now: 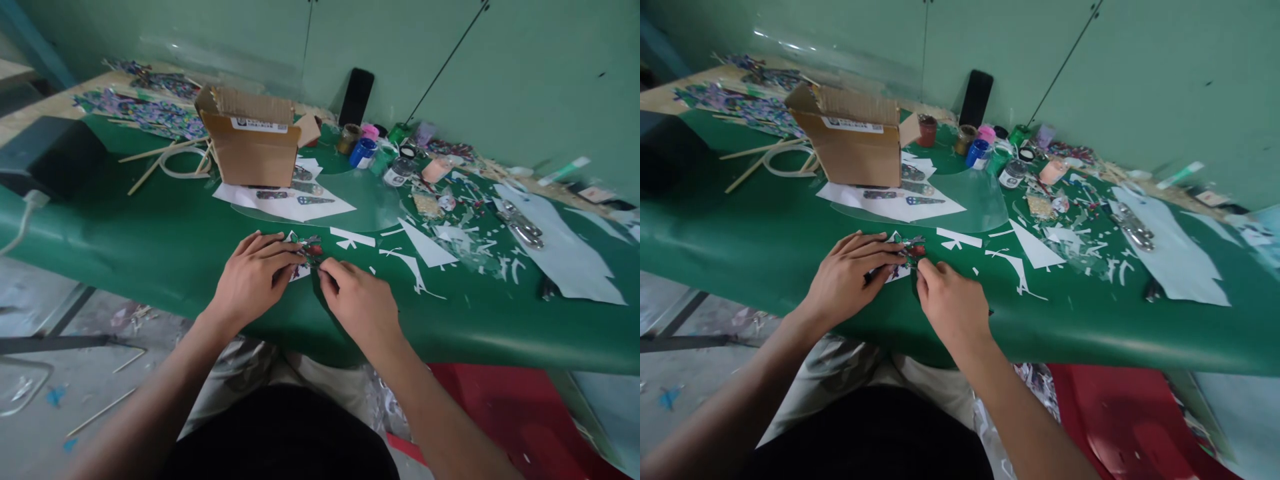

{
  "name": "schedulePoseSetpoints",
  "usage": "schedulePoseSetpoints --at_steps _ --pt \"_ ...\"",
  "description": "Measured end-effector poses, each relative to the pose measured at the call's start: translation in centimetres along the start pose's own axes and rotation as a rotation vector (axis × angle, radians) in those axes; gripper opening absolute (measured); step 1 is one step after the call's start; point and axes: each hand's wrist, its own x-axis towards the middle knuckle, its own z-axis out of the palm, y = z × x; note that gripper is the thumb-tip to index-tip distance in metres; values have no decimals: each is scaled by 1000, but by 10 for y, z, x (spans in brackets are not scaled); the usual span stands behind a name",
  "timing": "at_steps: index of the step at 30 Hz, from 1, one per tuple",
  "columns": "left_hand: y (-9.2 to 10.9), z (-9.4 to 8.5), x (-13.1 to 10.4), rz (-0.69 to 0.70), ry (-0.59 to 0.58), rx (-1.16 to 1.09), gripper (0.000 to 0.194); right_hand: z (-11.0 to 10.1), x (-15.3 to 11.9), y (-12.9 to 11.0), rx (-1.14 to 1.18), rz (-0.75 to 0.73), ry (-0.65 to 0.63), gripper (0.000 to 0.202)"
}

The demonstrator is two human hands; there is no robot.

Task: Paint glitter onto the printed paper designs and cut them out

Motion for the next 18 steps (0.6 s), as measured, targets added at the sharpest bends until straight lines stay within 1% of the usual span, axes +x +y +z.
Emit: schedulePoseSetpoints --at_steps 11,13,18 --pt "-2 1 -1 -2 0 -7 28 -2 2 -2 -61 -12 -28 24" --pt "-2 1 -1 -1 -1 -6 28 -3 3 -2 -95 -37 -33 25" --pt "-2 0 -1 -1 -10 -1 28 -10 10 5 -152 -166 -84 28"
